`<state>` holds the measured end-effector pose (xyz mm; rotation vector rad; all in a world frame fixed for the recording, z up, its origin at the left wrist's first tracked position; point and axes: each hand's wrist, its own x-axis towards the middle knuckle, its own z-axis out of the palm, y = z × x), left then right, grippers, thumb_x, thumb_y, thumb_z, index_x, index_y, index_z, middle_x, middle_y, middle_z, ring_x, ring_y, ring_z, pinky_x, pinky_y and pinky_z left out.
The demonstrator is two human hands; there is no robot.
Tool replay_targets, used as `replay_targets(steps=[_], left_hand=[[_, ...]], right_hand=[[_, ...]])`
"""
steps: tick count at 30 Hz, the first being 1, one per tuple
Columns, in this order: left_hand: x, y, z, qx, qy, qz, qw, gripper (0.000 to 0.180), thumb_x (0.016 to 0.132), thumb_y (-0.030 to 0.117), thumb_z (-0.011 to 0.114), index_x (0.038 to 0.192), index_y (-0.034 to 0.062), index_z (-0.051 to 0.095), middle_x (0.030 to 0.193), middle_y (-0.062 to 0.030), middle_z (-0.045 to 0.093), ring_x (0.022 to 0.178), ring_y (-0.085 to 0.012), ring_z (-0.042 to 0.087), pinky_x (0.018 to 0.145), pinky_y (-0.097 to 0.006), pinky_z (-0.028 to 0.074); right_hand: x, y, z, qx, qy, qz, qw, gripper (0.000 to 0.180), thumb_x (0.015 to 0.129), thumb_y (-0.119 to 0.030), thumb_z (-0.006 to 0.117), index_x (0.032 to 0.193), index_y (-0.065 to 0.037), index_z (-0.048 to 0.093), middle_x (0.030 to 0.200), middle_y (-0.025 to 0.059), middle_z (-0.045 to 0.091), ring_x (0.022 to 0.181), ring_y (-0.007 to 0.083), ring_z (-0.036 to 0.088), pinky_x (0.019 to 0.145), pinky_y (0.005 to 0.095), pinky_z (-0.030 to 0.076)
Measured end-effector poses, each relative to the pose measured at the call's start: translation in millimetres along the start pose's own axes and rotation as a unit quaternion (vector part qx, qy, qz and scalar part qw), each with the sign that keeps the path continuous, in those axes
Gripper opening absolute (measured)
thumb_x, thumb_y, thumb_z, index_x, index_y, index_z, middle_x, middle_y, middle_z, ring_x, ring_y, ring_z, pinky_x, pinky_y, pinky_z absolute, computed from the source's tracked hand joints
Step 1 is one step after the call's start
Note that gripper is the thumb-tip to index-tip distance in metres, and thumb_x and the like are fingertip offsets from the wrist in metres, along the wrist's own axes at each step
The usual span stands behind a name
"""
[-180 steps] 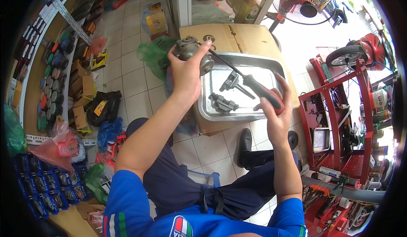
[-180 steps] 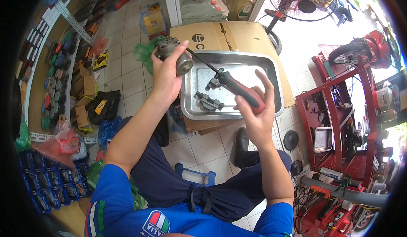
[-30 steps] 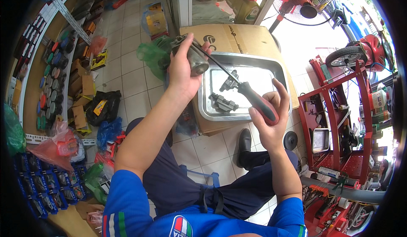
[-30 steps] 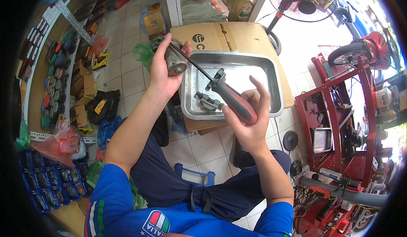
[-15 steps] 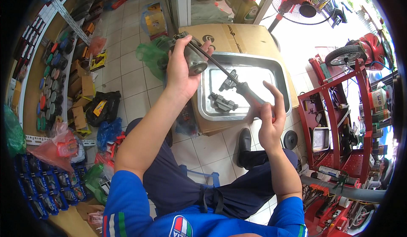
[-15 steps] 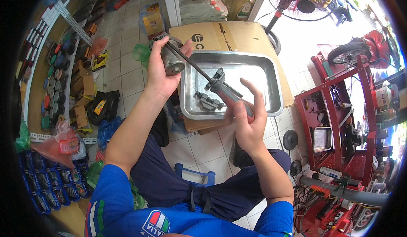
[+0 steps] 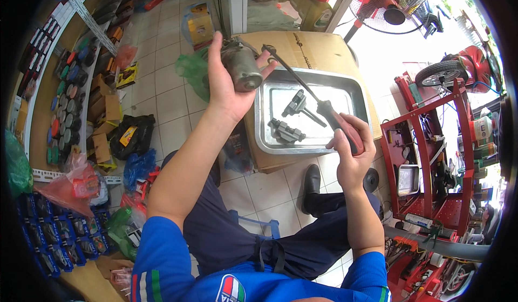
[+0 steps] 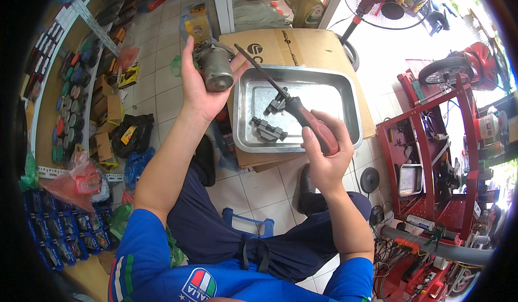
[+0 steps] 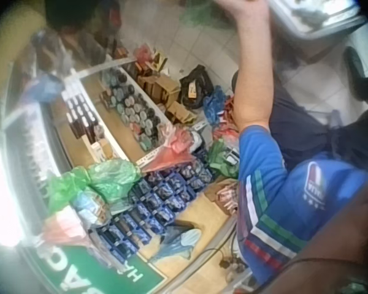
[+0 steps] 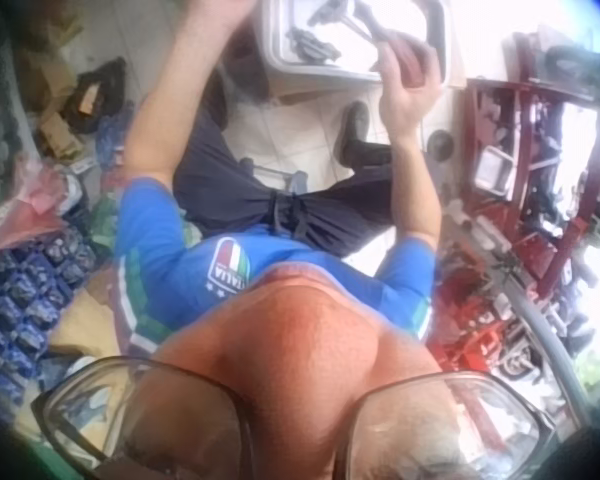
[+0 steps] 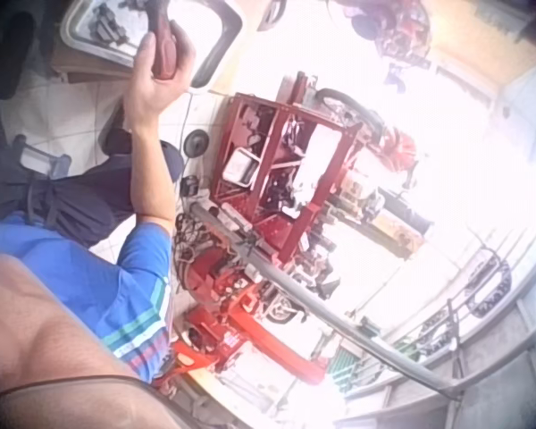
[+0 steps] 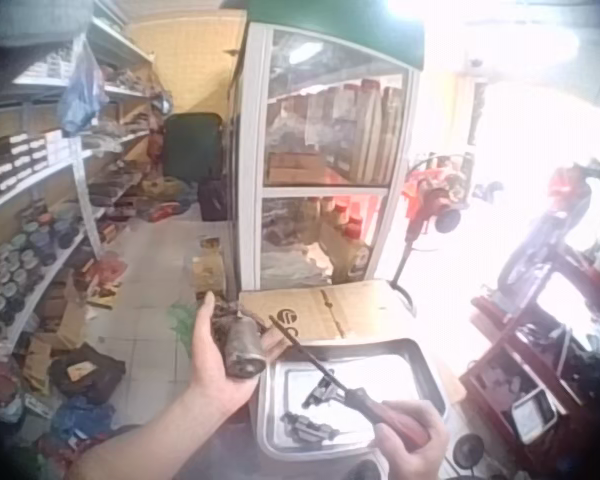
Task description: The person is cleaning a metal motorcycle component by scraping residue with a screwdriver, wiping it with a cloth, and turning it over while holding it over a metal tray.
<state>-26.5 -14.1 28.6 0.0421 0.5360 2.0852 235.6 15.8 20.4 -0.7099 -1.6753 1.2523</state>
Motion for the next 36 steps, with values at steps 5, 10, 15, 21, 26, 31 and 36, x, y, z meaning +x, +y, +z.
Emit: replay_targets(steps=[5,10,15,21,26,31,36], left_hand=[[-5,-2,-2,0.004,-0.032,-0.059,0.998,0.082,0.094,0.064,0.056,0.133,-0.0049,0.035,0.123,-0.0218,0.047,0.117,-0.0453,0.056,0.096,-0.06,0.055],[-5,-14,-4,0.023,-0.051,-0.067,0.996,0.075,0.099,0.059,0.048,0.136,-0.0045,0.034,0.126,-0.023,0.046,0.118,-0.0479,0.056,0.098,-0.063,0.053],[-6,-18,0,0.086,-0.045,-0.04,0.994,0.067,0.1,0.057,0.046,0.138,0.0027,0.036,0.126,-0.0203,0.047,0.111,-0.0419,0.06,0.096,-0.064,0.054],[-5,-20,2,0.131,-0.042,-0.019,0.99,0.056,0.103,0.054,0.04,0.127,0.0038,0.044,0.113,-0.0147,0.056,0.099,-0.0304,0.063,0.089,-0.06,0.058],[0,-26,-3,0.123,-0.01,-0.017,0.992,0.053,0.104,0.05,0.031,0.133,0.0069,0.044,0.121,-0.0149,0.057,0.104,-0.0311,0.062,0.095,-0.065,0.054],[14,-29,-21,0.116,-0.028,-0.013,0.993,0.048,0.103,0.044,0.031,0.132,0.0089,0.046,0.122,-0.0145,0.059,0.109,-0.0315,0.062,0.094,-0.067,0.052],[14,-32,-19,0.109,0.0,-0.018,0.994,0.049,0.103,0.045,0.031,0.131,0.0088,0.047,0.12,-0.014,0.06,0.11,-0.0312,0.062,0.095,-0.067,0.051]], right_hand=[[5,-2,-8,-0.006,0.026,-0.024,0.999,0.031,0.094,-0.004,0.067,0.123,0.006,0.059,0.111,0.0155,0.069,0.083,0.0105,0.065,0.066,0.0235,0.056],[9,-4,-14,0.007,0.054,-0.028,0.998,0.03,0.093,-0.004,0.066,0.121,0.006,0.06,0.106,0.0156,0.071,0.078,0.0097,0.064,0.066,0.0237,0.054],[9,-5,-23,-0.003,0.05,-0.027,0.998,0.028,0.093,-0.003,0.067,0.119,0.006,0.061,0.108,0.0155,0.071,0.079,0.0099,0.064,0.069,0.0237,0.053],[-1,-8,-20,-0.09,0.012,-0.077,0.993,0.031,0.084,-0.001,0.073,0.114,0.005,0.065,0.099,0.0124,0.074,0.087,0.0125,0.066,0.083,0.0247,0.05],[-2,-7,-9,-0.178,-0.044,-0.175,0.967,0.035,0.081,-0.004,0.077,0.113,0.003,0.067,0.087,0.0109,0.073,0.075,0.0139,0.068,0.073,0.0245,0.052],[-2,-3,0,-0.22,-0.059,-0.213,0.95,0.038,0.077,-0.006,0.08,0.111,0.001,0.067,0.079,0.0115,0.068,0.065,0.0188,0.066,0.061,0.0271,0.051],[-2,-5,3,-0.245,-0.05,-0.257,0.933,0.039,0.074,-0.005,0.081,0.111,0.001,0.067,0.075,0.012,0.065,0.06,0.0217,0.064,0.056,0.0294,0.049]])
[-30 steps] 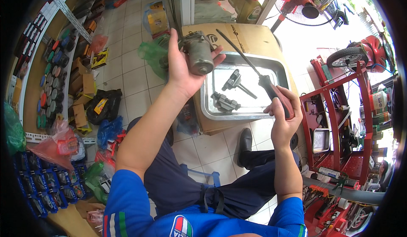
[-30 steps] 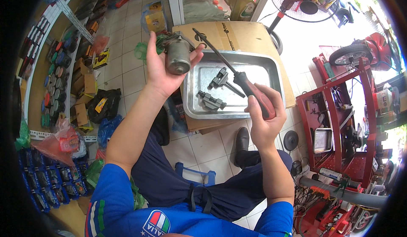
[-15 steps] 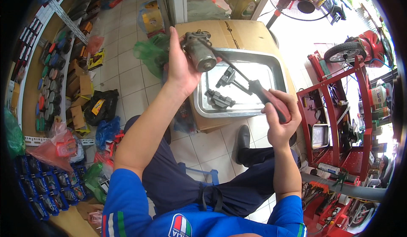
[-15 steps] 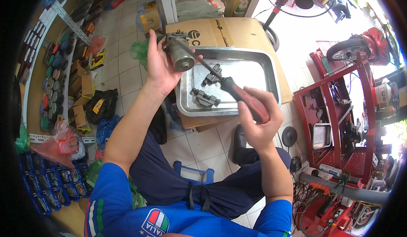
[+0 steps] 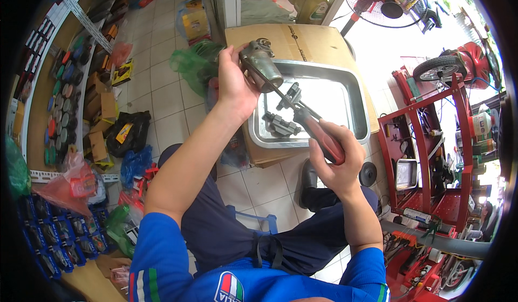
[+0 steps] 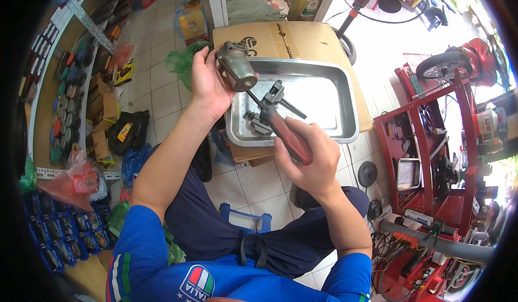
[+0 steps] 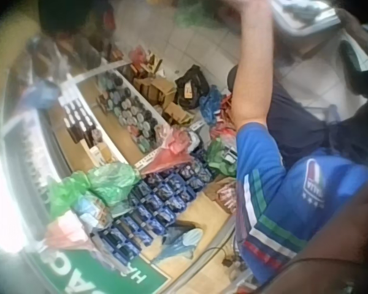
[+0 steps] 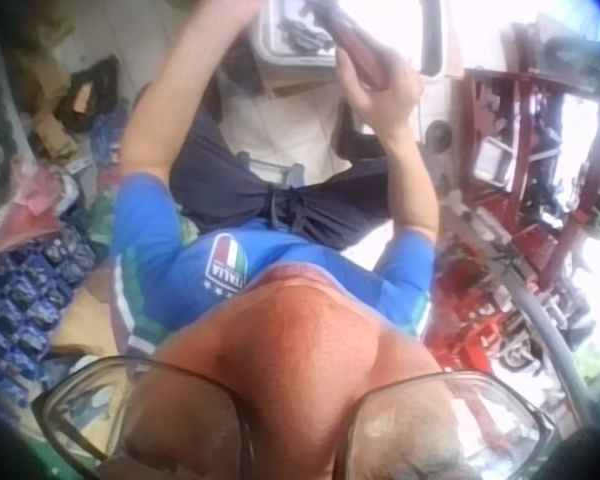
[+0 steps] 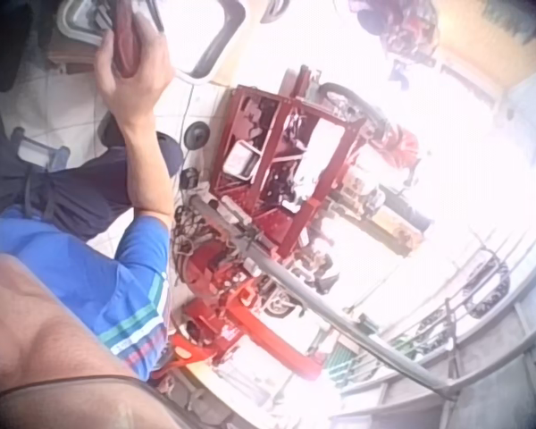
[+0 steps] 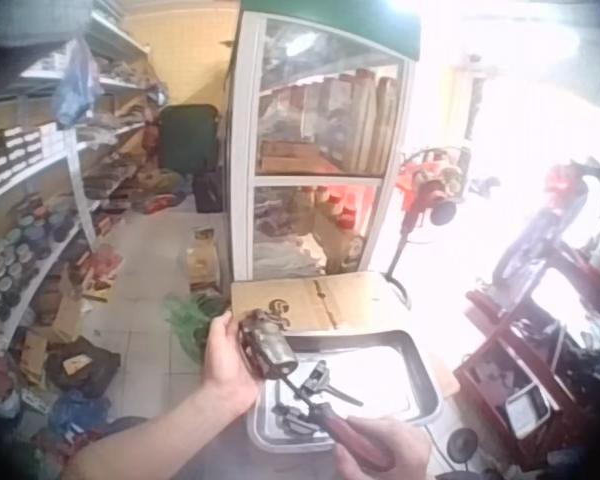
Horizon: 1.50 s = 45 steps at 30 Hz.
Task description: The person is cleaning a metal motorcycle component by scraping residue with a screwdriver, wiping it with a cloth, and turning it over while holding it over a metal tray.
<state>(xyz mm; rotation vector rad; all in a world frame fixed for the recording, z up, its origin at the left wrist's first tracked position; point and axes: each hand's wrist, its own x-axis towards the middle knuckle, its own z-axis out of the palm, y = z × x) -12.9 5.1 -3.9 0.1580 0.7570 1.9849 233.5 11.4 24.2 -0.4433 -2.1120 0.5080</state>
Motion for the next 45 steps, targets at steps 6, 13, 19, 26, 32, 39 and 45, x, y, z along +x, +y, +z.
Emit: replay_targets(steps=[6,13,19,26,32,39,45], left_hand=[[2,1,-2,-0.004,0.005,0.002,1.0,0.047,0.102,0.042,0.032,0.131,0.0087,0.047,0.118,-0.0138,0.06,0.108,-0.031,0.062,0.094,-0.066,0.052],[-5,3,7,-0.021,0.028,-0.008,0.999,0.047,0.103,0.04,0.031,0.126,0.0079,0.057,0.121,-0.0073,0.061,0.115,-0.0221,0.058,0.1,-0.044,0.049],[-10,5,15,-0.014,0.052,-0.004,0.999,0.047,0.103,0.039,0.031,0.125,0.0078,0.059,0.12,-0.0064,0.061,0.113,-0.0212,0.058,0.1,-0.043,0.049],[-9,5,15,-0.012,0.057,0.003,0.998,0.047,0.103,0.039,0.031,0.124,0.0077,0.059,0.118,-0.0065,0.062,0.111,-0.0202,0.058,0.101,-0.04,0.048],[-7,4,12,-0.013,0.049,0.01,0.999,0.044,0.104,0.038,0.032,0.122,0.0085,0.059,0.118,-0.0066,0.062,0.11,-0.02,0.059,0.099,-0.04,0.05],[-5,3,10,-0.01,0.034,0.027,0.999,0.041,0.105,0.042,0.036,0.122,0.0098,0.055,0.114,-0.0065,0.063,0.107,-0.0199,0.062,0.096,-0.039,0.052],[-5,-1,8,-0.018,0.026,0.02,0.999,0.039,0.105,0.045,0.041,0.119,0.0118,0.055,0.113,-0.0055,0.063,0.105,-0.0194,0.063,0.096,-0.039,0.052]], right_hand=[[1,0,2,0.0,0.004,-0.008,1.0,0.04,0.074,-0.004,0.081,0.111,0.001,0.067,0.076,0.0122,0.065,0.06,0.021,0.064,0.056,0.029,0.049],[1,-4,2,-0.006,0.007,-0.006,1.0,0.039,0.075,-0.004,0.081,0.111,0.002,0.066,0.078,0.0129,0.066,0.062,0.0211,0.065,0.057,0.0291,0.05],[0,-4,2,-0.006,0.014,-0.002,1.0,0.038,0.076,-0.004,0.08,0.111,0.003,0.066,0.08,0.0132,0.067,0.064,0.0211,0.066,0.059,0.0288,0.051],[1,-4,2,-0.006,0.018,-0.003,1.0,0.038,0.075,-0.003,0.08,0.11,0.003,0.066,0.079,0.013,0.067,0.063,0.021,0.065,0.058,0.0286,0.049],[0,-11,0,-0.071,-0.043,-0.031,0.996,0.045,0.073,0.0,0.082,0.116,-0.004,0.069,0.08,0.0085,0.059,0.06,0.0194,0.057,0.055,0.0307,0.046],[1,-13,2,-0.072,-0.089,-0.062,0.991,0.059,0.078,-0.012,0.084,0.132,-0.006,0.062,0.084,0.0102,0.059,0.067,0.0235,0.06,0.056,0.0333,0.048],[-3,-19,-4,0.113,-0.117,0.098,0.982,0.049,0.102,-0.022,0.051,0.145,0.001,0.044,0.076,0.0132,0.068,0.054,0.0196,0.06,0.058,0.0314,0.049]])
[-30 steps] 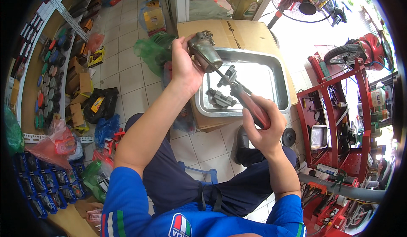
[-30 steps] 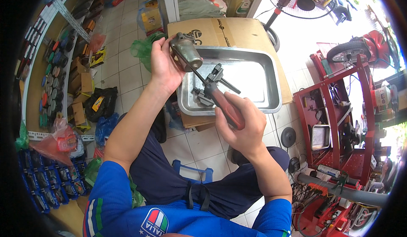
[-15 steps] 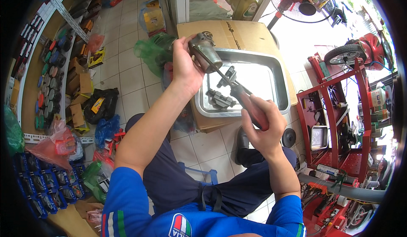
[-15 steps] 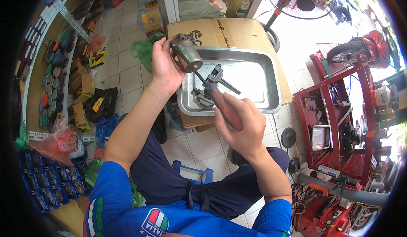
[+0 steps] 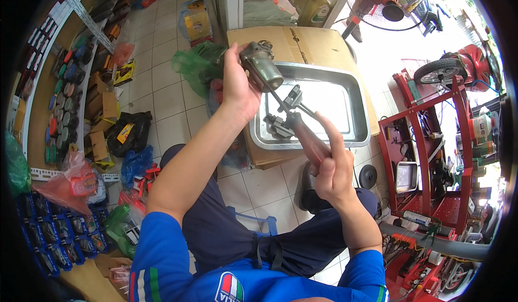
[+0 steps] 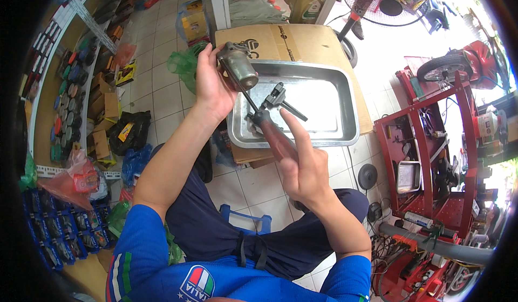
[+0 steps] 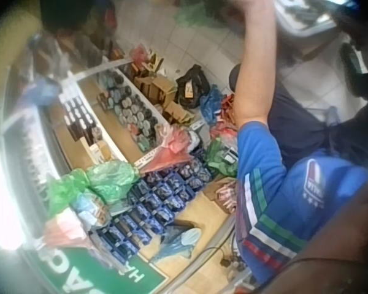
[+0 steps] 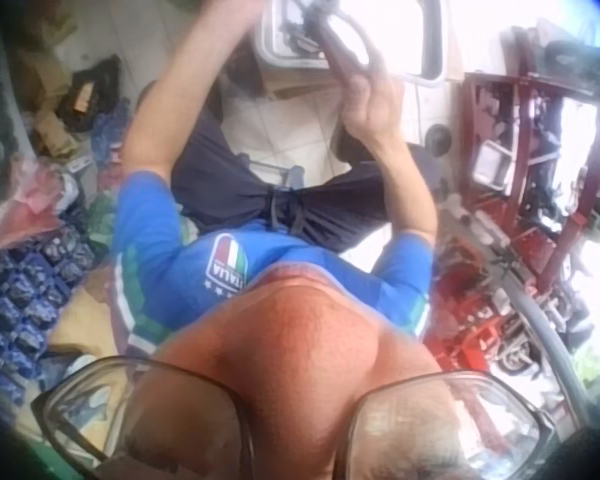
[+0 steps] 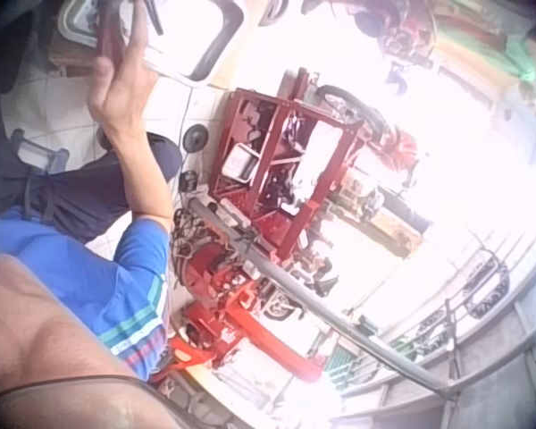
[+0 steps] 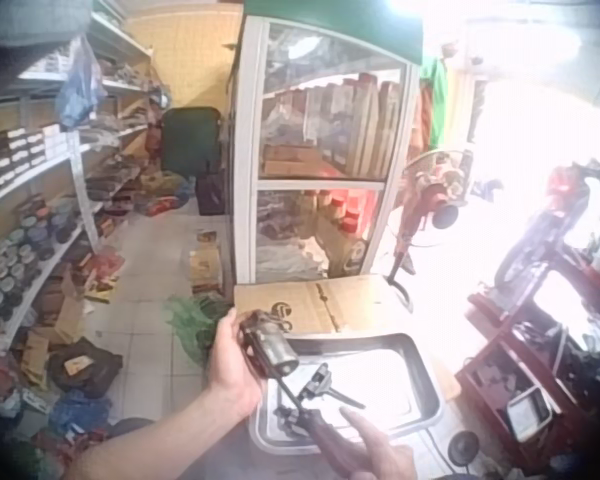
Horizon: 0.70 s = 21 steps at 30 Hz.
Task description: The person is cleaning a metal motorcycle component by scraping residue with a screwdriver, wiping it with a cloth, and turning it over while holding it over a metal tray.
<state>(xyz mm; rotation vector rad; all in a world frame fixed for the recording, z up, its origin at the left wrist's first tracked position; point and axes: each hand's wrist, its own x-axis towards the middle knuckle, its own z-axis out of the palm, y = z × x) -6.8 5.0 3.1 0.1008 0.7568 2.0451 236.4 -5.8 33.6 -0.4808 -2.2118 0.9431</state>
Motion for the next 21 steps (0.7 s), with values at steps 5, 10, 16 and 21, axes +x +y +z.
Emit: replay_targets(steps=[5,10,16,21], left_hand=[[1,-1,-2,0.002,-0.004,0.011,1.0,0.039,0.104,0.048,0.044,0.119,0.0133,0.053,0.113,-0.0053,0.062,0.103,-0.0192,0.063,0.094,-0.039,0.052],[-3,5,5,0.012,0.012,0.047,0.999,0.045,0.104,0.055,0.042,0.122,0.0135,0.05,0.11,-0.0063,0.061,0.101,-0.0202,0.063,0.091,-0.039,0.053],[-6,10,7,0.018,0.014,0.031,0.999,0.059,0.102,0.06,0.041,0.137,0.0121,0.047,0.125,-0.0104,0.058,0.113,-0.0245,0.059,0.099,-0.045,0.049],[-10,6,11,0.006,0.016,0.019,1.0,0.053,0.104,0.059,0.04,0.125,0.0114,0.05,0.114,-0.0071,0.06,0.106,-0.0204,0.061,0.095,-0.04,0.052]], right_hand=[[-3,-1,0,-0.03,-0.001,0.087,0.996,0.049,0.1,-0.011,0.048,0.147,0.001,0.041,0.077,0.0134,0.069,0.059,0.0198,0.062,0.059,0.0317,0.049],[-4,8,8,-0.141,0.042,0.005,0.989,0.064,0.085,0.0,0.071,0.144,-0.001,0.047,0.089,0.0145,0.068,0.074,0.0289,0.069,0.066,0.0397,0.053],[6,12,1,-0.208,0.033,-0.082,0.974,0.065,0.076,-0.008,0.083,0.136,-0.004,0.058,0.088,0.0117,0.065,0.077,0.0305,0.067,0.067,0.0396,0.053],[0,9,-4,-0.019,-0.031,0.015,0.999,0.056,0.093,-0.017,0.069,0.143,-0.003,0.049,0.077,0.0106,0.066,0.065,0.0285,0.066,0.065,0.037,0.053]])
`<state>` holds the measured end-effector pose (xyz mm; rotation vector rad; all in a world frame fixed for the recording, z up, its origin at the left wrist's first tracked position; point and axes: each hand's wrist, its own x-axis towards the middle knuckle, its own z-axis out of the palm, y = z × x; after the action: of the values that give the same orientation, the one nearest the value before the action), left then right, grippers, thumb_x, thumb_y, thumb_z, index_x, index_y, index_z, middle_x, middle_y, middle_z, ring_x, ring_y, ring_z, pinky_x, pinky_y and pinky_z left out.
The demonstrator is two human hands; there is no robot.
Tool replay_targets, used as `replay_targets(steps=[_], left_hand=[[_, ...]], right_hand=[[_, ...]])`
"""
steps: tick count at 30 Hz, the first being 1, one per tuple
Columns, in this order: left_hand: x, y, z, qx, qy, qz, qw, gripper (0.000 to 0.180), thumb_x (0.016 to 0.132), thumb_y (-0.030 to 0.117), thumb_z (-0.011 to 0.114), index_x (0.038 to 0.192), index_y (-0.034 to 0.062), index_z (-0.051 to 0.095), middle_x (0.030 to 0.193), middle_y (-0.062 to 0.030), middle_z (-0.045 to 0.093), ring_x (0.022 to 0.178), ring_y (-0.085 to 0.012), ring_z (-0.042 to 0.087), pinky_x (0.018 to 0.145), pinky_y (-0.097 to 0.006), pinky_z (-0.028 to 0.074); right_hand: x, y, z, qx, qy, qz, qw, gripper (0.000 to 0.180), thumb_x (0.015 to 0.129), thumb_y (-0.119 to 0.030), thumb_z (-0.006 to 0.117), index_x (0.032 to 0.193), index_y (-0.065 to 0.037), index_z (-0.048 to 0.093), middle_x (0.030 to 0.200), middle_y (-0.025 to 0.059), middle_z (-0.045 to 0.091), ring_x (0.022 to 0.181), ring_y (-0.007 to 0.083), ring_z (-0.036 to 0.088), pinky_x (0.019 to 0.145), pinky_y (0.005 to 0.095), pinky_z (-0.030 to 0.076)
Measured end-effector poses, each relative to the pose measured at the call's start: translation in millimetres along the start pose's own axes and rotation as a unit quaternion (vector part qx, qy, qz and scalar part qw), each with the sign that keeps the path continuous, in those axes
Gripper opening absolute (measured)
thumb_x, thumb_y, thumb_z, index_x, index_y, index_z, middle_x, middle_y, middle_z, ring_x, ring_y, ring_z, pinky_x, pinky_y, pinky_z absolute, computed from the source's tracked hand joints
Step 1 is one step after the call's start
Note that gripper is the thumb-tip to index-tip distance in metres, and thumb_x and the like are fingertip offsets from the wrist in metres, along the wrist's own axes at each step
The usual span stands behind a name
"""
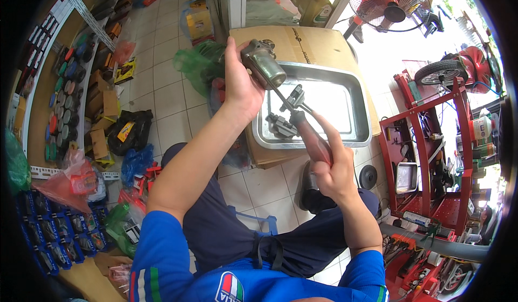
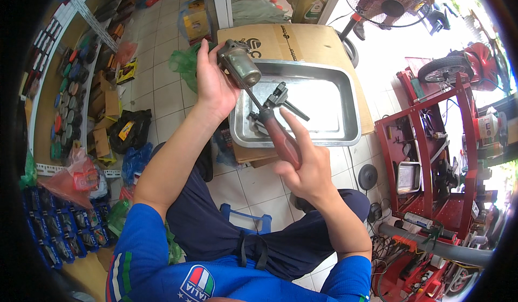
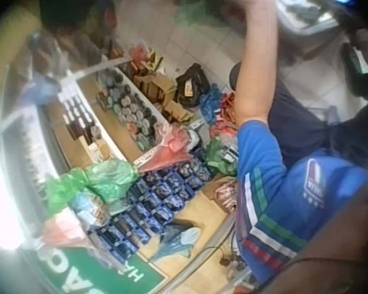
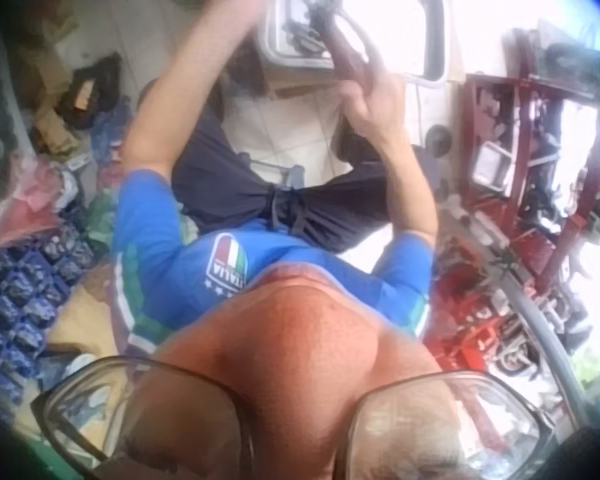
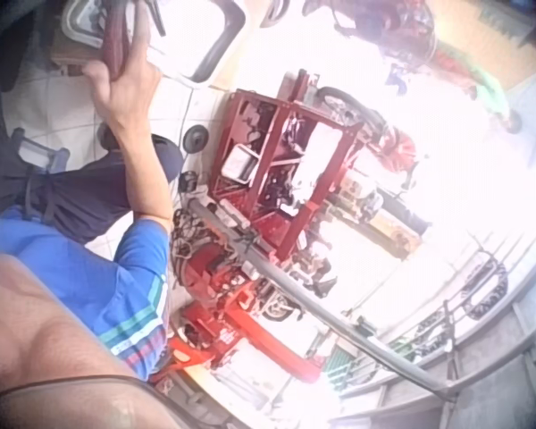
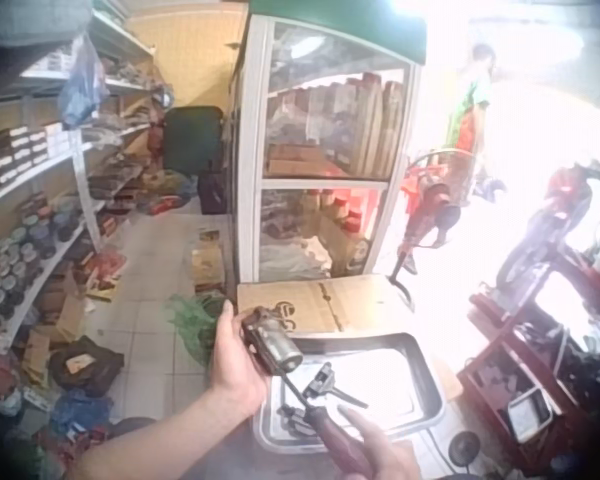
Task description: The person is cleaning a metal motorcycle component by scraping residue with a screwdriver, wiping it with a cloth, and turning it over while holding it over a metal tray.
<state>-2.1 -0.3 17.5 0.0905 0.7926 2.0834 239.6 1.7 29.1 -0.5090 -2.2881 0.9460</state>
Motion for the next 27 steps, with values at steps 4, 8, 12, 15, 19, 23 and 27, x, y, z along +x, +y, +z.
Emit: replay_targets(steps=[4,8,12,15,19,23,27], left_hand=[[-1,-3,-1,-0.001,0.004,-0.007,1.0,0.053,0.104,0.06,0.04,0.125,0.0114,0.051,0.114,-0.007,0.06,0.106,-0.0201,0.061,0.095,-0.04,0.052],[3,-3,-4,0.001,0.002,0.008,1.0,0.056,0.103,0.06,0.04,0.129,0.0112,0.05,0.119,-0.0081,0.059,0.11,-0.0215,0.06,0.097,-0.042,0.051],[3,-3,-3,-0.003,0.007,0.004,1.0,0.057,0.103,0.06,0.04,0.131,0.0109,0.049,0.121,-0.008,0.059,0.112,-0.0217,0.059,0.098,-0.042,0.05],[3,-3,-3,0.003,0.01,-0.002,1.0,0.055,0.104,0.059,0.039,0.128,0.0111,0.051,0.119,-0.007,0.059,0.111,-0.0205,0.059,0.098,-0.041,0.051],[4,-8,-4,-0.004,-0.004,-0.007,1.0,0.055,0.104,0.06,0.039,0.129,0.0118,0.05,0.12,-0.0068,0.058,0.113,-0.0207,0.059,0.099,-0.042,0.051],[2,-5,-2,0.007,0.007,-0.008,1.0,0.055,0.104,0.06,0.039,0.129,0.0122,0.049,0.121,-0.0069,0.058,0.113,-0.0208,0.059,0.099,-0.042,0.05],[0,-5,-1,-0.002,0.011,-0.018,1.0,0.055,0.104,0.061,0.039,0.127,0.0123,0.05,0.12,-0.0068,0.059,0.113,-0.0206,0.059,0.098,-0.041,0.051]], right_hand=[[-2,0,3,0.048,0.063,0.058,0.995,0.052,0.1,-0.017,0.058,0.146,0.002,0.042,0.063,0.0087,0.063,0.052,0.0261,0.06,0.062,0.0295,0.05],[8,1,5,-0.113,0.134,-0.065,0.982,0.061,0.087,-0.002,0.072,0.142,-0.001,0.047,0.079,0.0087,0.064,0.063,0.0226,0.062,0.062,0.0332,0.053],[9,4,4,-0.17,0.077,-0.136,0.973,0.067,0.075,-0.01,0.086,0.136,-0.005,0.057,0.088,0.0104,0.066,0.071,0.0247,0.066,0.062,0.0344,0.053],[2,3,5,-0.106,0.032,-0.088,0.99,0.067,0.077,-0.018,0.086,0.135,-0.003,0.057,0.083,0.0118,0.069,0.069,0.0282,0.068,0.062,0.0335,0.053],[-7,12,6,-0.007,0.048,-0.024,0.999,0.066,0.08,-0.01,0.081,0.138,0.001,0.053,0.081,0.0147,0.068,0.069,0.0269,0.069,0.06,0.0326,0.052],[-1,7,13,0.002,0.164,-0.033,0.986,0.071,0.077,-0.004,0.078,0.141,0.002,0.049,0.081,0.0136,0.066,0.069,0.0231,0.067,0.061,0.0319,0.05],[4,4,4,-0.106,0.083,-0.092,0.987,0.078,0.08,-0.008,0.08,0.147,0.001,0.041,0.084,0.0079,0.064,0.066,0.0203,0.062,0.062,0.0303,0.05]])
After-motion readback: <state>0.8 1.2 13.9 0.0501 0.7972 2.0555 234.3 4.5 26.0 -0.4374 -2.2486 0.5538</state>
